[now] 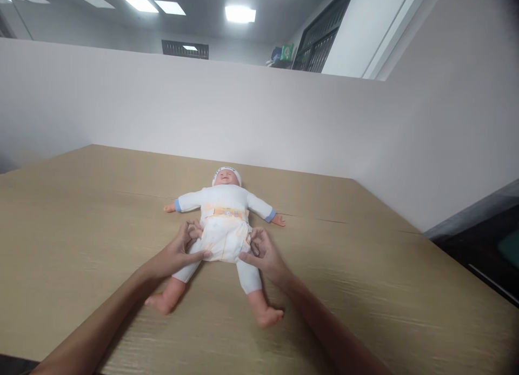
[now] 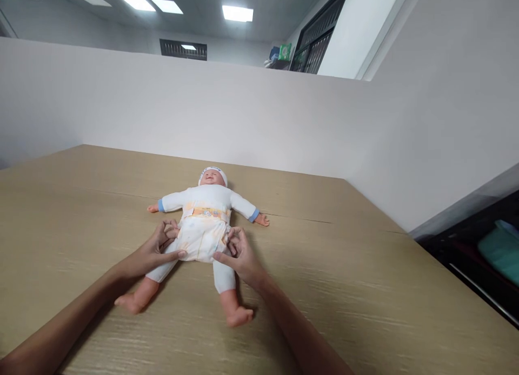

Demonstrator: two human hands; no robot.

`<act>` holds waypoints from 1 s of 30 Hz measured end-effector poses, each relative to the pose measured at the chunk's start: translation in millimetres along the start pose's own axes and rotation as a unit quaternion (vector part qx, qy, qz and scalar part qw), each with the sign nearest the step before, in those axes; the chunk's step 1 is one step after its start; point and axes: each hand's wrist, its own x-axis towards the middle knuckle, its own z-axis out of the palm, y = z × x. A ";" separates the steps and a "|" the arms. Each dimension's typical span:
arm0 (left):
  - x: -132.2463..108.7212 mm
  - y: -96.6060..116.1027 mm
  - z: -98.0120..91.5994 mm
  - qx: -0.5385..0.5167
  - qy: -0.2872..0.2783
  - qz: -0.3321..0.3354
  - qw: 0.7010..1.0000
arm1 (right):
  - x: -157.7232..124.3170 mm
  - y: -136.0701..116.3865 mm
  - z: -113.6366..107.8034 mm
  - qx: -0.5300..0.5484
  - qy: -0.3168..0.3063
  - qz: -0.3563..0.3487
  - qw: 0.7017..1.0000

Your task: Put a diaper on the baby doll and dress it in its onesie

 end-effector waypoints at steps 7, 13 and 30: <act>2.6 4.0 8.0 -0.033 0.029 0.023 0.999 | -2.1 -1.5 1.7 -0.053 0.016 -0.017 0.998; -0.4 10.9 1.9 0.063 0.061 0.009 0.996 | -7.6 -11.6 9.6 -0.091 0.048 -0.032 0.994; 14.5 8.2 -1.1 0.360 0.064 0.167 0.916 | 4.0 -28.7 13.7 -0.384 0.020 -0.211 0.899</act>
